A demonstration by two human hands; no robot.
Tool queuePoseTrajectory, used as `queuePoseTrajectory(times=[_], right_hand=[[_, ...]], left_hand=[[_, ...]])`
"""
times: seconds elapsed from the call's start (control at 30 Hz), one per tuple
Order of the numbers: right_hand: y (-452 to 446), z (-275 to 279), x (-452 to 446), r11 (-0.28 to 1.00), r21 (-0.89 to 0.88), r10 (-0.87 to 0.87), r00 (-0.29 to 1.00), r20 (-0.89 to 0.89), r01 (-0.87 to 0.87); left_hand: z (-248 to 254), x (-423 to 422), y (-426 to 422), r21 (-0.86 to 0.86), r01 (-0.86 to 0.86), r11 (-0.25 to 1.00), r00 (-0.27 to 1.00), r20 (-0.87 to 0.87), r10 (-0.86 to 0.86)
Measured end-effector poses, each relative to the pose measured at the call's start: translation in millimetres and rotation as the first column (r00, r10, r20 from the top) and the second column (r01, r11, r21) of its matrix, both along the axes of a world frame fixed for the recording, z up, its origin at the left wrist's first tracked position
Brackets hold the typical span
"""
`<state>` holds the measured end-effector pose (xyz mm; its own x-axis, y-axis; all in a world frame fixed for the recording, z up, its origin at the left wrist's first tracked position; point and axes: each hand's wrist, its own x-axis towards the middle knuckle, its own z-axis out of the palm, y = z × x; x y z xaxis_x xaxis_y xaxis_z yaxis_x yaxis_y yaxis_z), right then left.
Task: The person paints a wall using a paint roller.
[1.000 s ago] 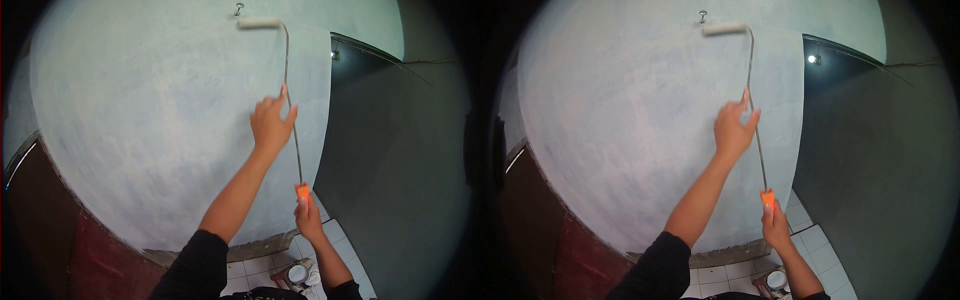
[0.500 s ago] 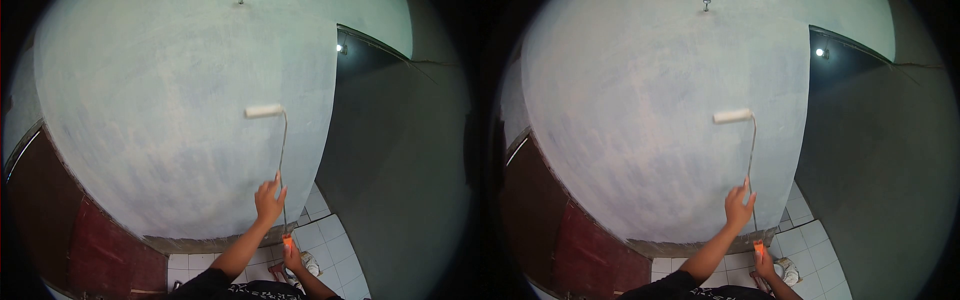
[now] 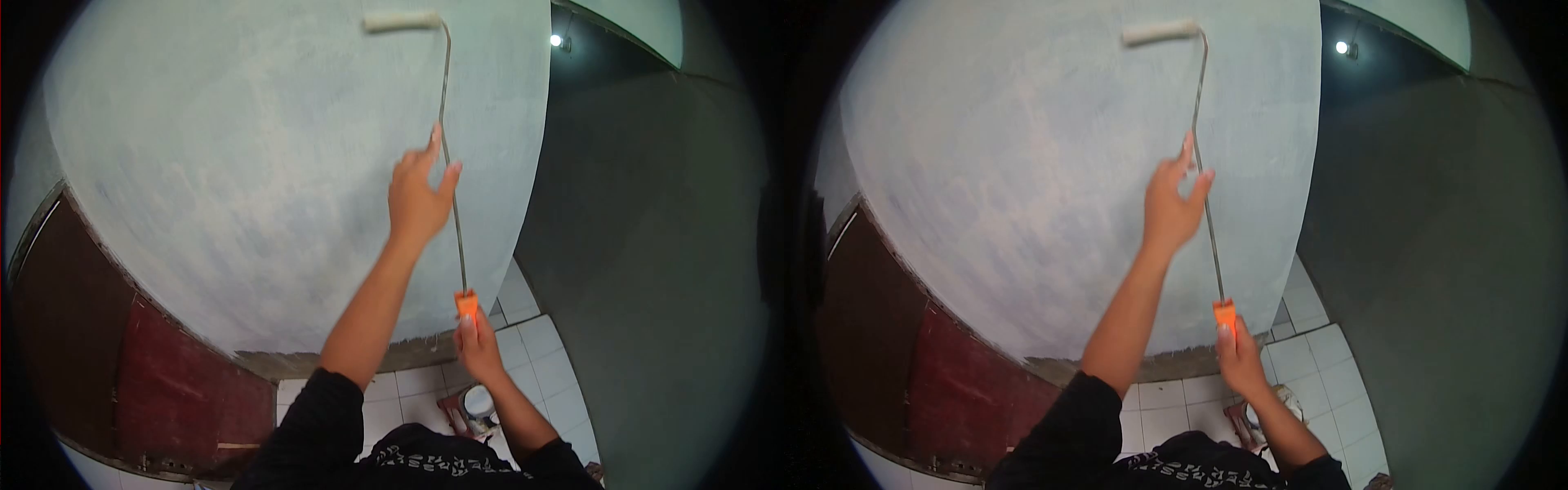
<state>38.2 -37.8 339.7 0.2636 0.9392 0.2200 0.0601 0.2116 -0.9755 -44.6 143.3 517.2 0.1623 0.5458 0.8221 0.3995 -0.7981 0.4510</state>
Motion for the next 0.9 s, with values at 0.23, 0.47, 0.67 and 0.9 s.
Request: queuePoseTrajectory(times=[0.23,0.47,0.67,0.9], right_hand=[[-9.7,-44.1,-0.2,0.992,-0.123,0.021,1.0,0.019,-0.019],[-114.2,-189.5,-11.7,0.954,-0.251,-0.101,0.961,0.256,0.167],[-200.5,-263.6,-34.8,0.812,-0.549,-0.103,0.975,0.197,0.197],[-212.9,-297.2,-57.0,0.766,-0.591,-0.196,0.967,0.164,0.255]], left_hand=[[-50.2,-10.4,-9.0,-0.159,-0.011,0.987,0.988,-0.155,-0.014],[-242.5,-14.8,-70.8,-0.38,0.007,0.925,0.973,-0.211,-0.094],[-400.8,-17.5,-109.8,-0.84,0.064,0.539,0.954,-0.108,-0.281],[-467.0,-24.9,-96.1,-0.905,0.124,0.407,0.891,-0.079,-0.447]])
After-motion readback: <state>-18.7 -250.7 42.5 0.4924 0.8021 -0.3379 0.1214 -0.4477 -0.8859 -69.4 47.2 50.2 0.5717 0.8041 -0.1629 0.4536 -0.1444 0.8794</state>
